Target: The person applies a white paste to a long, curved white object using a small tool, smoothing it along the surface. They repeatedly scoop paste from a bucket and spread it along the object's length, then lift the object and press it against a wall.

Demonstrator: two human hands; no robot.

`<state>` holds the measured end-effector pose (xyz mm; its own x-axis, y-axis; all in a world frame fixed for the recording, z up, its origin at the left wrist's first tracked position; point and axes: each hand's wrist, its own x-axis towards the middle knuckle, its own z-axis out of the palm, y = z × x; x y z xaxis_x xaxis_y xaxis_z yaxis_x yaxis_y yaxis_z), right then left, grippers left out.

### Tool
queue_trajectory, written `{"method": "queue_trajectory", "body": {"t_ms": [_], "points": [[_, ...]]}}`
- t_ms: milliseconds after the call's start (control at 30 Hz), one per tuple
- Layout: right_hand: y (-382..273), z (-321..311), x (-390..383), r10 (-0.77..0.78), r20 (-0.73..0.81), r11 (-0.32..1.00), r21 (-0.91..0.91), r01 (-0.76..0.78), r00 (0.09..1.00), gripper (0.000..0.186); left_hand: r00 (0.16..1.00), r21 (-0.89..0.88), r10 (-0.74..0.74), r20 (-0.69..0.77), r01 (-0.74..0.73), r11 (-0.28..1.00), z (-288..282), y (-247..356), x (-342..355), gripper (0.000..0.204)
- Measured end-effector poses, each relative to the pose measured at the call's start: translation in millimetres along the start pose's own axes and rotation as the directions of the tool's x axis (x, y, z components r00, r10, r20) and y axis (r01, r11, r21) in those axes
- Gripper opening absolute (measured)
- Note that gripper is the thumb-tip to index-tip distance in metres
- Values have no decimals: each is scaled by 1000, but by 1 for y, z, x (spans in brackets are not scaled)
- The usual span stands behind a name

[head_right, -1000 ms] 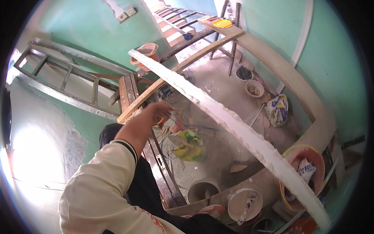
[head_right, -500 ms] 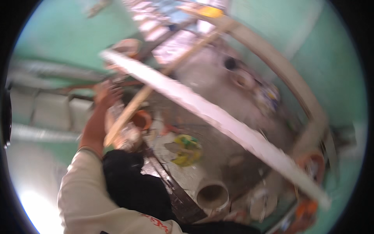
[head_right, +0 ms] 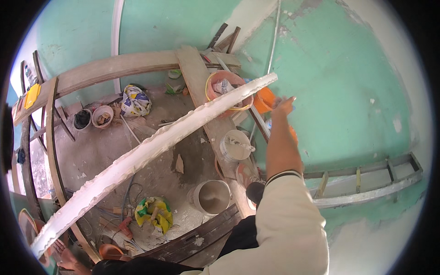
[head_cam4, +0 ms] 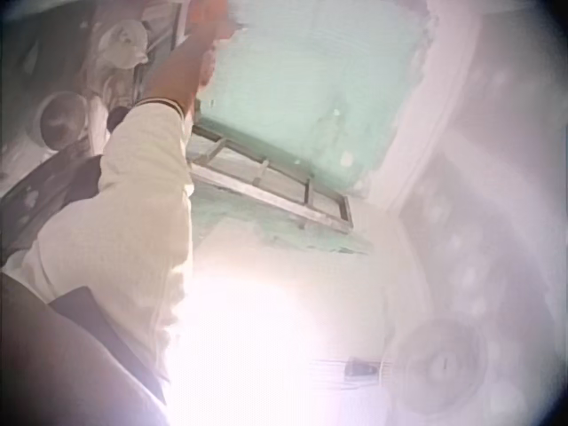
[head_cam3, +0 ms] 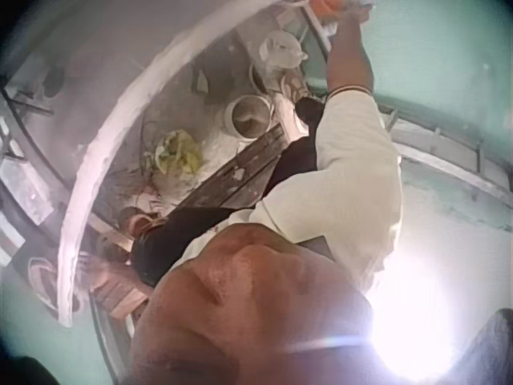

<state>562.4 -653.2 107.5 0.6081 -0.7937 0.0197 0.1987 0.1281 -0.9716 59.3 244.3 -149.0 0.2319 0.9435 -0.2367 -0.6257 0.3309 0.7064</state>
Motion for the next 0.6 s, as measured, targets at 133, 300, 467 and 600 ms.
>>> {"method": "queue_trajectory", "body": {"t_ms": [133,300,467,600], "points": [[66,-26,-58,164,-21,984,70,-162,986,70,1000,-12,1,1,-1,1000,-5,5,5,102],[108,-24,-85,310,58,910,271,-314,949,69,1000,-14,21,16,-21,1000,-1,11,-6,102],[121,-16,-68,283,219,904,263,-336,934,74,999,-24,40,18,-40,999,3,16,-30,103],[162,11,-102,539,189,808,159,-567,821,81,998,-83,57,15,-56,995,-1,27,-42,104]]}}
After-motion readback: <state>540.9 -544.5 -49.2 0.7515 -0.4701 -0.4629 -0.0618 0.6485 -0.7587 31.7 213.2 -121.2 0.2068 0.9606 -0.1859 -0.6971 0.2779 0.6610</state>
